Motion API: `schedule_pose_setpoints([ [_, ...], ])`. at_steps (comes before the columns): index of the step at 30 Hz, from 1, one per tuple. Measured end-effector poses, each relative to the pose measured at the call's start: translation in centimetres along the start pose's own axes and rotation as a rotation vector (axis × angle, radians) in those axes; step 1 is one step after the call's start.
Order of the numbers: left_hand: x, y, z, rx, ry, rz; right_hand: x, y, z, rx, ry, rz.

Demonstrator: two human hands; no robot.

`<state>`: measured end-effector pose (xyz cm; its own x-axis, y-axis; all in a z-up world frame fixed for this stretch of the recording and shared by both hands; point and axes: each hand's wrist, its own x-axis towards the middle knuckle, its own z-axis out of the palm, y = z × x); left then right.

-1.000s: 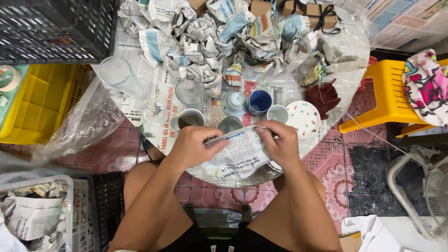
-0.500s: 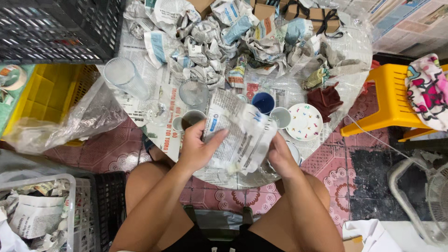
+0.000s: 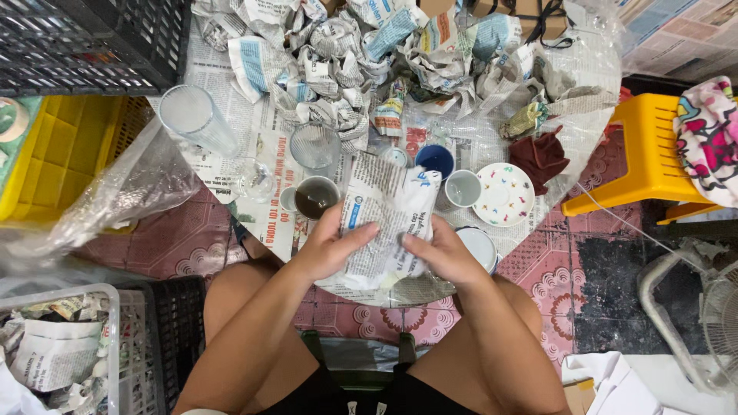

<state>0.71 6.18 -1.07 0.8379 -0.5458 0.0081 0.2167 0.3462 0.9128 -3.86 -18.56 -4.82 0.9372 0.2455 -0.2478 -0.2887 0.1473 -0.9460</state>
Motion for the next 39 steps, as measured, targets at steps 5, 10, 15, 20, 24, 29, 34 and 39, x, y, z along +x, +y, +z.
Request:
schedule_pose_setpoints([
  [5,0.7,0.1,-0.5,0.332,0.135,0.105,1.0,-1.1,0.1,-0.134,0.175,-0.152],
  [10,0.8,-0.1,-1.4,0.260,0.174,0.013,1.5,-2.8,0.2,-0.037,0.312,-0.294],
  [15,0.1,-0.3,-2.0,0.227,0.161,0.076,0.0,-2.8,0.2,-0.139,0.184,-0.239],
  [20,-0.3,1.7,-2.1,0.412,0.039,0.316,-0.2,-3.4,0.2,-0.241,0.067,-0.525],
  [24,-1.0,3.1,-1.2,0.659,0.070,0.445,-0.8,-4.0,-0.7,-0.263,0.126,-0.397],
  [29,-1.3,4.9,-0.1,0.735,0.004,0.496,-1.1,-4.4,-0.8,-0.135,0.151,-0.111],
  [34,-1.1,5.8,1.0,0.316,0.076,0.340,-1.5,-4.1,1.4,-0.175,0.263,-0.451],
  [39,-1.0,5.4,0.9,0.610,0.171,0.212,-0.9,-6.2,3.4,-0.197,0.317,-0.537],
])
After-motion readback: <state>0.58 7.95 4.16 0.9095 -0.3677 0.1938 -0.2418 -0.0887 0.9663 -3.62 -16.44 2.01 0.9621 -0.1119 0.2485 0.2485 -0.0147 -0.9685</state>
